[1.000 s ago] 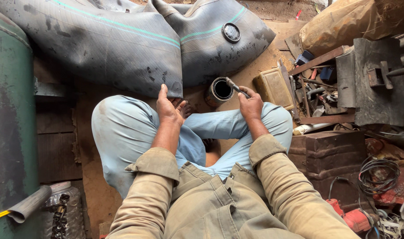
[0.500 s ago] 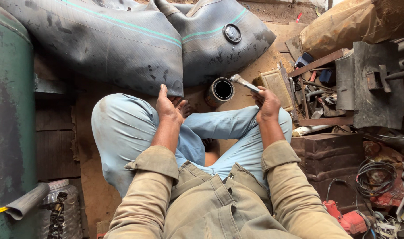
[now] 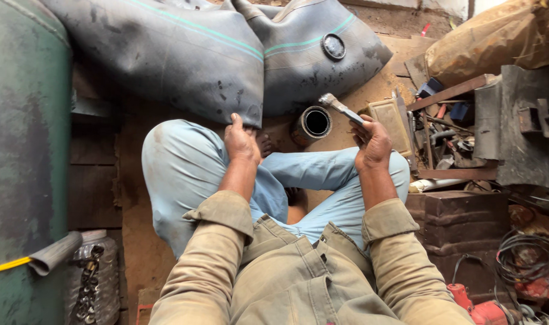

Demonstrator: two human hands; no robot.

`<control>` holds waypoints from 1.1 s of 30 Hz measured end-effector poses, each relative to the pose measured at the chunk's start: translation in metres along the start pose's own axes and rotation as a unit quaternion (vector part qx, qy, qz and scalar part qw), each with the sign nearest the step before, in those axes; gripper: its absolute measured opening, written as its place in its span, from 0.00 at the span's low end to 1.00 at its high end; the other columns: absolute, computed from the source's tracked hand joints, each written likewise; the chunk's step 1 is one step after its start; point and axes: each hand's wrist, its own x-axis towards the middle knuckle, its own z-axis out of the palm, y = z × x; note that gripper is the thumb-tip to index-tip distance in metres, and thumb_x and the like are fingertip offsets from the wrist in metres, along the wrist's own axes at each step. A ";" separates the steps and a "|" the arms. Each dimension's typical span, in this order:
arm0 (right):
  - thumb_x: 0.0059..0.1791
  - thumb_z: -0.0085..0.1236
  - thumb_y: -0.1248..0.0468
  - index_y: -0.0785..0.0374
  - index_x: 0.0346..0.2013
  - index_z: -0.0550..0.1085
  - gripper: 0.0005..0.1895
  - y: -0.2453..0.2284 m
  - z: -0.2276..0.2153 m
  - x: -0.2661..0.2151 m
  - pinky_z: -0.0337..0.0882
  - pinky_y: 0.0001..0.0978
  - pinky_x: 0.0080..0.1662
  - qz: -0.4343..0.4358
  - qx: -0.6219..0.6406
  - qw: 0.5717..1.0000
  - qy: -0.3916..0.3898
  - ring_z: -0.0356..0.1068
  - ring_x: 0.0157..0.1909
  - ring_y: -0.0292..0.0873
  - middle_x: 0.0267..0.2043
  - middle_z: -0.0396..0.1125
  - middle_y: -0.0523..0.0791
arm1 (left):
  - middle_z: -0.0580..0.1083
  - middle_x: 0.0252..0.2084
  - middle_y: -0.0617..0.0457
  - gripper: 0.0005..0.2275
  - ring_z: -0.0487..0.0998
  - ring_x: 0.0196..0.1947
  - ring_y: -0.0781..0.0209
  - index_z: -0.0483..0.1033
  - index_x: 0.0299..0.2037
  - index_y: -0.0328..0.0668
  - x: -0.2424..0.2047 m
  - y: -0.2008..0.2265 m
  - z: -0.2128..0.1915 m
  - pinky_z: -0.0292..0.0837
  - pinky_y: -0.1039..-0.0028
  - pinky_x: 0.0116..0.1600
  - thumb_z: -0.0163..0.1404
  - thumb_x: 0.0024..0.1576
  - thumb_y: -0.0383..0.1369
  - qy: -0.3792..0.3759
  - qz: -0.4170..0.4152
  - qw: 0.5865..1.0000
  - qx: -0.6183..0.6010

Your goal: The person sits on the floor and uses a red power drill to grind a hole into a large black rubber tire. After drilling, they apply a dark liquid sealant to the hole using a brush and then place a small metal ring over the treated area.

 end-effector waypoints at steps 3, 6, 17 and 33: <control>0.47 0.52 0.64 0.64 0.46 0.78 0.15 -0.004 0.031 -0.017 0.67 0.32 0.46 -0.010 -0.008 0.998 -0.055 0.73 0.38 0.39 0.38 0.77 0.46 | 0.69 0.39 0.52 0.14 0.70 0.36 0.62 0.66 0.45 0.35 0.016 -0.011 -0.009 0.73 0.61 0.58 0.48 0.66 0.42 -0.061 0.026 0.993 -0.098; 0.47 0.53 0.66 0.65 0.45 0.78 0.14 0.003 0.062 -0.035 0.69 0.31 0.46 -0.021 -0.030 0.996 -0.078 0.74 0.38 0.39 0.38 0.77 0.46 | 0.69 0.37 0.52 0.14 0.69 0.33 0.62 0.66 0.44 0.37 0.020 -0.014 -0.012 0.72 0.57 0.58 0.47 0.65 0.42 -0.047 0.011 0.995 -0.087; 0.48 0.59 0.71 0.68 0.45 0.79 0.11 0.032 0.106 -0.059 0.70 0.25 0.50 -0.095 -0.062 0.979 -0.169 0.72 0.43 0.34 0.41 0.74 0.41 | 0.74 0.48 0.48 0.17 0.76 0.43 0.59 0.70 0.53 0.36 0.006 -0.008 0.003 0.73 0.63 0.49 0.50 0.65 0.42 -0.050 0.091 0.993 0.055; 0.50 0.61 0.68 0.65 0.47 0.81 0.11 0.014 0.122 -0.085 0.71 0.26 0.51 -0.294 -0.273 0.899 -0.177 0.71 0.48 0.36 0.46 0.73 0.44 | 0.70 0.53 0.30 0.25 0.80 0.48 0.38 0.60 0.55 0.27 -0.016 0.025 0.014 0.79 0.48 0.53 0.43 0.64 0.47 -0.018 -0.014 1.000 0.000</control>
